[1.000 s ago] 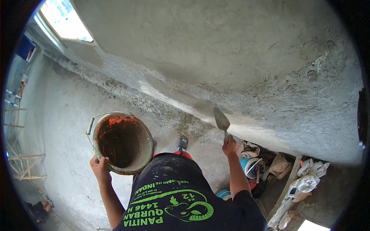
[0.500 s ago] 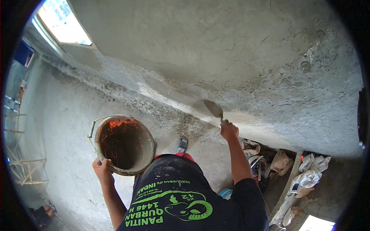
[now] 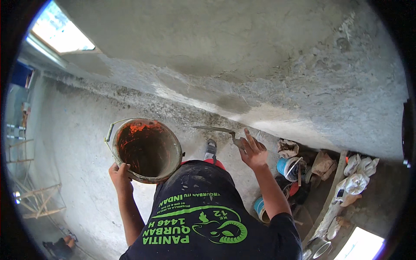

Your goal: The person scoops mortar from a bucket using a trowel and applies and smooths it onto the wall.

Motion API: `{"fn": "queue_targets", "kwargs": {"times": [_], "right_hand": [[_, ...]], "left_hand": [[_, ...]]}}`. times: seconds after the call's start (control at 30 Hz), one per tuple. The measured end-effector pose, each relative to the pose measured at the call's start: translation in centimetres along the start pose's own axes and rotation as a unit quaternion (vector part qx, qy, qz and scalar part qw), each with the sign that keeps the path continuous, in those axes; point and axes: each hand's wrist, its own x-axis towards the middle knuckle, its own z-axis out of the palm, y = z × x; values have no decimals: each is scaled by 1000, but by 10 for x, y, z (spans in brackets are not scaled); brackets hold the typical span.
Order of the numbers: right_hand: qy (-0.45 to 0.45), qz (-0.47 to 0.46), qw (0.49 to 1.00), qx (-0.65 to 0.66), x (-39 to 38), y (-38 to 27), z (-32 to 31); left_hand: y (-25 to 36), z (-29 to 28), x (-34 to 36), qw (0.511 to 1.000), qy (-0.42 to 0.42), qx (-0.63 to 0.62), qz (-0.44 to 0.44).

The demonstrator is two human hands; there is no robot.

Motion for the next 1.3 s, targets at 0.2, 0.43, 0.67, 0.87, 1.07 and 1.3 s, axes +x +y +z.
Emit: {"fn": "queue_targets", "kwargs": {"times": [0.2, 0.43, 0.67, 0.87, 1.07, 1.3], "right_hand": [[-11, 1, 1000, -24, -13, 2, -13], [-210, 160, 962, 72, -5, 29, -63], [-110, 106, 977, 148, 65, 135, -147], [-90, 84, 983, 138, 91, 183, -167], [-52, 214, 953, 209, 74, 172, -146], [-20, 201, 957, 209, 46, 191, -114]], "left_hand": [[11, 22, 9, 999, -39, -8, 1], [22, 49, 16, 995, -90, 30, 18], [13, 76, 17, 991, -119, 52, 14], [13, 89, 2, 993, -102, 58, 12], [17, 105, -12, 997, -71, 28, 11], [12, 113, -15, 997, -76, 20, 2]]}}
